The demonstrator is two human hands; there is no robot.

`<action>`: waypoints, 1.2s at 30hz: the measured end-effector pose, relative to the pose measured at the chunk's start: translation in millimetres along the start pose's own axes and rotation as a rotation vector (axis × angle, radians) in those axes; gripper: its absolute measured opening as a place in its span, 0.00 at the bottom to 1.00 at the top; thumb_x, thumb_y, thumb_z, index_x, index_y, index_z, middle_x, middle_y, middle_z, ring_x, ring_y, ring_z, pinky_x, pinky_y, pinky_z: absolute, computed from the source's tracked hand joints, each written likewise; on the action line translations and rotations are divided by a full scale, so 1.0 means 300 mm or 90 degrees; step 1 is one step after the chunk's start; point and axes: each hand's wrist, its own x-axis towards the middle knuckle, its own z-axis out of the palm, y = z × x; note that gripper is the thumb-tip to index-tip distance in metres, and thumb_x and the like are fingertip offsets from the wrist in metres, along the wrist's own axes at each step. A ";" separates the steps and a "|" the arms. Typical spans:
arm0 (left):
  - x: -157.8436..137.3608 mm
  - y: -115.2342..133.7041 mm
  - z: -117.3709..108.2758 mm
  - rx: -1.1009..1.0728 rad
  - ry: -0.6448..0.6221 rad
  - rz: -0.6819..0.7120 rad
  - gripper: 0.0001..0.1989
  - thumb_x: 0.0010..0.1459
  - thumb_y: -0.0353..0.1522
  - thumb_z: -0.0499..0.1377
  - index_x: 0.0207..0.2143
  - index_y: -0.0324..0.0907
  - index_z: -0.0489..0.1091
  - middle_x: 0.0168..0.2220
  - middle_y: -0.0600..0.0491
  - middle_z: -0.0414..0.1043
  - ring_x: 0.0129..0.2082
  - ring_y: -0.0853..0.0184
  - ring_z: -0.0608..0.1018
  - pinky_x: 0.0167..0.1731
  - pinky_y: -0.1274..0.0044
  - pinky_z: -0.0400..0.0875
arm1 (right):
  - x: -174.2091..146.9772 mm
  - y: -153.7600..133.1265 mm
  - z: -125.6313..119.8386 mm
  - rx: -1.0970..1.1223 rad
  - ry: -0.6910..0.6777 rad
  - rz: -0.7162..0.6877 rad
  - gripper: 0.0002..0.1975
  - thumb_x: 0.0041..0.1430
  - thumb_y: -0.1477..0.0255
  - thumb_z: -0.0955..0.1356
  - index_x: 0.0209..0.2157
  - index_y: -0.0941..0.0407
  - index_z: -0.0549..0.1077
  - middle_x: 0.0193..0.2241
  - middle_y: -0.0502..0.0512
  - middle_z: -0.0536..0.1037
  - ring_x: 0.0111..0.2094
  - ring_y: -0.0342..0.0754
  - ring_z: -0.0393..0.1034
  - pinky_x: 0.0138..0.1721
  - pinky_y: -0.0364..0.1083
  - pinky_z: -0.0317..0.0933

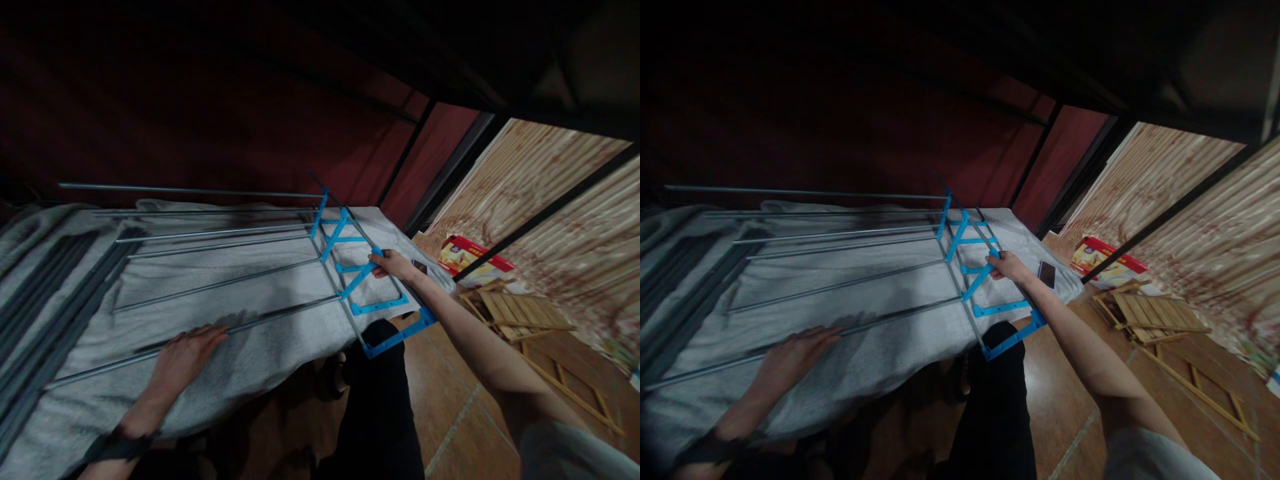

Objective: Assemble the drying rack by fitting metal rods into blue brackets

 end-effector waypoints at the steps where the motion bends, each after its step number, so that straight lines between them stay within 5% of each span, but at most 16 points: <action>1: 0.000 0.002 -0.001 0.007 -0.002 -0.001 0.25 0.66 0.41 0.45 0.54 0.45 0.76 0.52 0.45 0.77 0.48 0.52 0.80 0.49 0.64 0.72 | 0.002 0.001 -0.001 0.003 0.001 0.001 0.13 0.63 0.68 0.72 0.29 0.58 0.68 0.19 0.52 0.77 0.20 0.43 0.74 0.24 0.40 0.73; 29: 0.000 -0.004 0.012 0.016 -0.019 -0.011 0.24 0.67 0.43 0.45 0.55 0.49 0.75 0.51 0.49 0.79 0.48 0.56 0.80 0.47 0.68 0.73 | -0.004 -0.004 0.003 0.003 0.001 0.003 0.13 0.63 0.66 0.72 0.29 0.59 0.69 0.20 0.53 0.77 0.21 0.43 0.74 0.24 0.39 0.74; 36: -0.015 0.028 0.015 0.008 -0.002 0.015 0.16 0.67 0.35 0.51 0.50 0.46 0.76 0.50 0.47 0.78 0.48 0.60 0.79 0.53 0.70 0.68 | 0.031 0.060 -0.021 -0.029 0.012 0.004 0.12 0.59 0.64 0.73 0.33 0.58 0.72 0.26 0.61 0.81 0.25 0.50 0.78 0.28 0.46 0.78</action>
